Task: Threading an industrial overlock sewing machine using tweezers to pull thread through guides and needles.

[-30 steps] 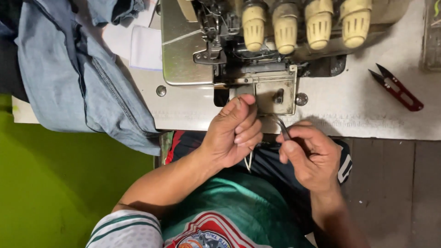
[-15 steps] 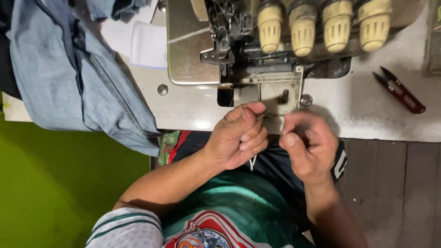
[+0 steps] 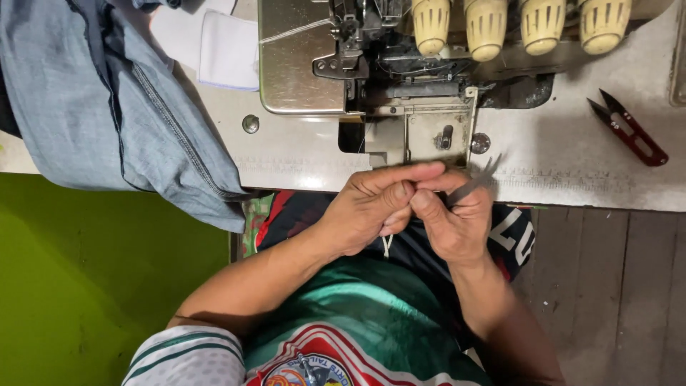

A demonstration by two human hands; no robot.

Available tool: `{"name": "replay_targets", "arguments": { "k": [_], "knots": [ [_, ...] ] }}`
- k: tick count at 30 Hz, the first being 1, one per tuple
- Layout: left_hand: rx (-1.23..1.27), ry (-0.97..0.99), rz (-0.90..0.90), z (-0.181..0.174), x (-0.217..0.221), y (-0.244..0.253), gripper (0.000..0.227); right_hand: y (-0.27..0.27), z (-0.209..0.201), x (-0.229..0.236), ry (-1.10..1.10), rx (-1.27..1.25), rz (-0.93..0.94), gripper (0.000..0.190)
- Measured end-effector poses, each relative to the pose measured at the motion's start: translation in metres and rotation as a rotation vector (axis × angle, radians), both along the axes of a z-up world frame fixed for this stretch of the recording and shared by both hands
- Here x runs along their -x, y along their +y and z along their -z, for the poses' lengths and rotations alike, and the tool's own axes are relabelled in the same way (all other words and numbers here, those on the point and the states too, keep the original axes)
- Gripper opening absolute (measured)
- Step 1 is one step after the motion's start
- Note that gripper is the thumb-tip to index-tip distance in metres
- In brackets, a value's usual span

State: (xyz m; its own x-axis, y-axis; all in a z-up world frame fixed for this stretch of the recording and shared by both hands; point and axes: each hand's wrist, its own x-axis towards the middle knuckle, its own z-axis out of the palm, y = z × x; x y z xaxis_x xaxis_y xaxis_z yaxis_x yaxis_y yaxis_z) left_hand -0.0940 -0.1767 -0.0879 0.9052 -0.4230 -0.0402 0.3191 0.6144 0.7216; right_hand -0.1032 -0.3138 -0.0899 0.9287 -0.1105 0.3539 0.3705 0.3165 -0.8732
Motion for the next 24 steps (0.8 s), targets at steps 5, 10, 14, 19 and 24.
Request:
{"name": "replay_targets", "arguments": {
  "k": [5, 10, 14, 19, 24],
  "knots": [
    [0.006, -0.085, 0.062, -0.01, -0.003, 0.004, 0.042, 0.009, -0.032, -0.004, -0.01, 0.033, -0.056, 0.01],
    [-0.061, -0.148, 0.012, -0.01, -0.012, 0.022, 0.049, 0.002, -0.042, -0.025, -0.076, 0.182, -0.037, 0.015],
    [-0.225, -0.189, -0.124, -0.032, -0.015, 0.039, 0.054, 0.016, -0.074, -0.035, -0.037, 0.426, -0.032, 0.035],
    [-0.26, -0.121, -0.236, -0.02, -0.003, 0.055, 0.033, 0.023, -0.082, -0.05, -0.016, 0.639, -0.053, 0.033],
    [-0.33, -0.082, -0.106, -0.003, -0.004, 0.051, 0.021, 0.029, -0.102, -0.044, 0.062, 0.666, -0.139, 0.03]
  ]
}}
